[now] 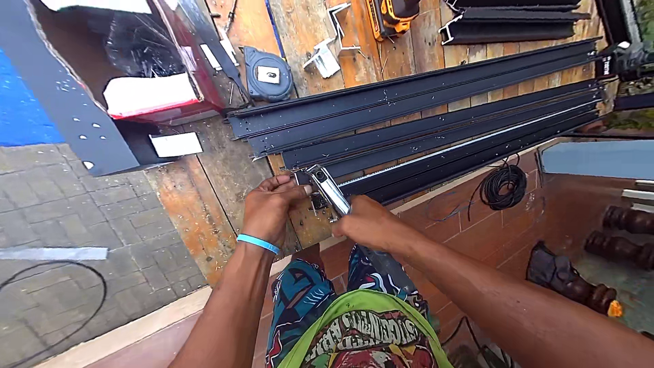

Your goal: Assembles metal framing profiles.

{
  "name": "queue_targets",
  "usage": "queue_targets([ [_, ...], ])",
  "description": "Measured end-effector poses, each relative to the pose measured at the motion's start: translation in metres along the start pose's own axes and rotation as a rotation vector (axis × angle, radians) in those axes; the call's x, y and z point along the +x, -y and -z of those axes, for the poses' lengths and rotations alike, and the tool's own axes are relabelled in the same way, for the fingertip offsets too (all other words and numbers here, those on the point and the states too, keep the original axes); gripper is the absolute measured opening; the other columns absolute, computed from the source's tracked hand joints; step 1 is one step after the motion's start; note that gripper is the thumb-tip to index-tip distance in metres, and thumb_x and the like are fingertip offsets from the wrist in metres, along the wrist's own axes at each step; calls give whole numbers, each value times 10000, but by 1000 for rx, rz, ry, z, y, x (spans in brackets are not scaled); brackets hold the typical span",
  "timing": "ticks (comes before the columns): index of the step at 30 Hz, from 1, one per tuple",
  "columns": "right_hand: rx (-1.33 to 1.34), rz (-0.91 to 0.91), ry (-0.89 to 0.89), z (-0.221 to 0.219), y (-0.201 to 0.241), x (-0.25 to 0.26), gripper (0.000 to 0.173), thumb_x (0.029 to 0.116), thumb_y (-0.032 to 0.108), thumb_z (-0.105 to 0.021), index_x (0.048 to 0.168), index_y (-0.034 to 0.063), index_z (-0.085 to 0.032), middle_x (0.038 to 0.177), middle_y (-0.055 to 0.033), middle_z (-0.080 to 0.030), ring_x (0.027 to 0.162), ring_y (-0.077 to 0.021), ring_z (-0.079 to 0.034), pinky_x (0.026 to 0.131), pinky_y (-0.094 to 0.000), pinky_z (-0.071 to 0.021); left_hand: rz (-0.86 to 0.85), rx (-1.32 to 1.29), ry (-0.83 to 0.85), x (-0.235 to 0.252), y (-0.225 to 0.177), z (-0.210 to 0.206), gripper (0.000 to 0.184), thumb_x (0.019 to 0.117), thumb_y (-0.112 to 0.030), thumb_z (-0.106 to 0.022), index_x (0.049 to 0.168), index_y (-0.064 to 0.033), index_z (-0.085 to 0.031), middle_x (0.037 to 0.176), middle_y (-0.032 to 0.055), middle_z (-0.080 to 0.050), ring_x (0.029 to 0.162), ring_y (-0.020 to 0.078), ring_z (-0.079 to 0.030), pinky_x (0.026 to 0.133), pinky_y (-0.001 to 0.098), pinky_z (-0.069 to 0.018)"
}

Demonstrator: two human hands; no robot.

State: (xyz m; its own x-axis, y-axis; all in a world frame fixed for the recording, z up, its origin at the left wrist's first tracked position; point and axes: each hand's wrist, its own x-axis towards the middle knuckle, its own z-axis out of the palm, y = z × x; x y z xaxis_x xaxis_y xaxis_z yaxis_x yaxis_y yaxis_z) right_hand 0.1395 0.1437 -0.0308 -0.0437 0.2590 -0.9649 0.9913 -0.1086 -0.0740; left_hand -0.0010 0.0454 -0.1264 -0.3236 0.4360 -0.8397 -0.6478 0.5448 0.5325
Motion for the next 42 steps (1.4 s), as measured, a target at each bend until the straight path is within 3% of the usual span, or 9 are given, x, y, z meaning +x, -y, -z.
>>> queue_targets([
  [3, 60, 77, 25, -2, -10, -3, 354, 861, 291, -765, 1114, 77, -640, 847, -108, -651, 740, -246, -648, 627, -467, -536, 7, -10, -1, 0, 0, 0, 462, 801, 65, -817, 1208, -6, -611, 968, 92, -744, 772, 163, -717, 711, 330, -618],
  [8, -94, 43, -8, -7, -3, 4, 412, 918, 474, -705, 982, 67, -688, 902, -116, -668, 869, -276, -673, 724, -507, -547, -1, -34, 4, -2, 2, 1, 409, 816, 69, -799, 1183, 8, -632, 963, 90, -742, 761, 152, -709, 716, 317, -619],
  [17, -163, -4, -194, -26, 1, 13, 318, 853, 415, -706, 833, 99, -672, 788, -97, -666, 792, -286, -683, 651, -530, -524, -25, -89, -18, -3, 3, 0, 338, 799, 87, -808, 1083, -3, -647, 870, 69, -732, 709, 138, -684, 702, 318, -608],
  [22, -293, 32, -40, -2, 2, 1, 479, 951, 529, -687, 981, 52, -699, 994, -160, -664, 958, -334, -665, 812, -550, -555, -24, -84, -27, -3, 2, -4, 462, 767, 87, -829, 1182, 34, -633, 941, 101, -733, 755, 153, -701, 705, 310, -613],
  [26, -68, -50, 171, 30, 12, -22, 227, 1031, 269, -600, 1009, 44, -576, 671, -86, -612, 477, -156, -599, 445, -298, -525, -18, -103, -25, 0, 4, -3, 476, 765, 73, -844, 1185, 45, -622, 961, 118, -736, 788, 173, -713, 740, 332, -620],
  [28, 42, -128, 255, 38, 18, -25, 151, 1019, 193, -573, 1012, 42, -568, 669, -93, -619, 443, -141, -574, 403, -261, -479, -13, -107, -29, 1, 3, -3, 477, 757, 77, -848, 1178, 42, -626, 963, 119, -733, 810, 179, -716, 759, 342, -622],
  [32, -4, -161, 162, 26, 20, -18, 306, 1027, 354, -604, 955, 60, -560, 649, -65, -484, 444, -141, -488, 416, -300, -484, -21, -91, -30, 2, 3, -5, 439, 761, 73, -847, 1147, 42, -640, 939, 119, -734, 805, 173, -716, 758, 337, -622],
  [35, -106, -71, 96, 16, 12, -11, 459, 972, 518, -666, 1008, 61, -651, 823, -101, -597, 732, -220, -593, 651, -425, -501, -16, -90, -9, -1, 3, -6, 454, 768, 51, -853, 1165, 45, -632, 953, 119, -739, 825, 175, -718, 771, 338, -617],
  [42, 41, 54, -31, -10, -11, 2, 386, 819, 419, -842, 964, 99, -683, 778, -72, -678, 689, -207, -666, 626, -424, -555, -19, -112, -3, -1, 4, -7, 446, 758, 65, -852, 1148, 43, -636, 937, 116, -747, 819, 175, -727, 769, 343, -624],
])
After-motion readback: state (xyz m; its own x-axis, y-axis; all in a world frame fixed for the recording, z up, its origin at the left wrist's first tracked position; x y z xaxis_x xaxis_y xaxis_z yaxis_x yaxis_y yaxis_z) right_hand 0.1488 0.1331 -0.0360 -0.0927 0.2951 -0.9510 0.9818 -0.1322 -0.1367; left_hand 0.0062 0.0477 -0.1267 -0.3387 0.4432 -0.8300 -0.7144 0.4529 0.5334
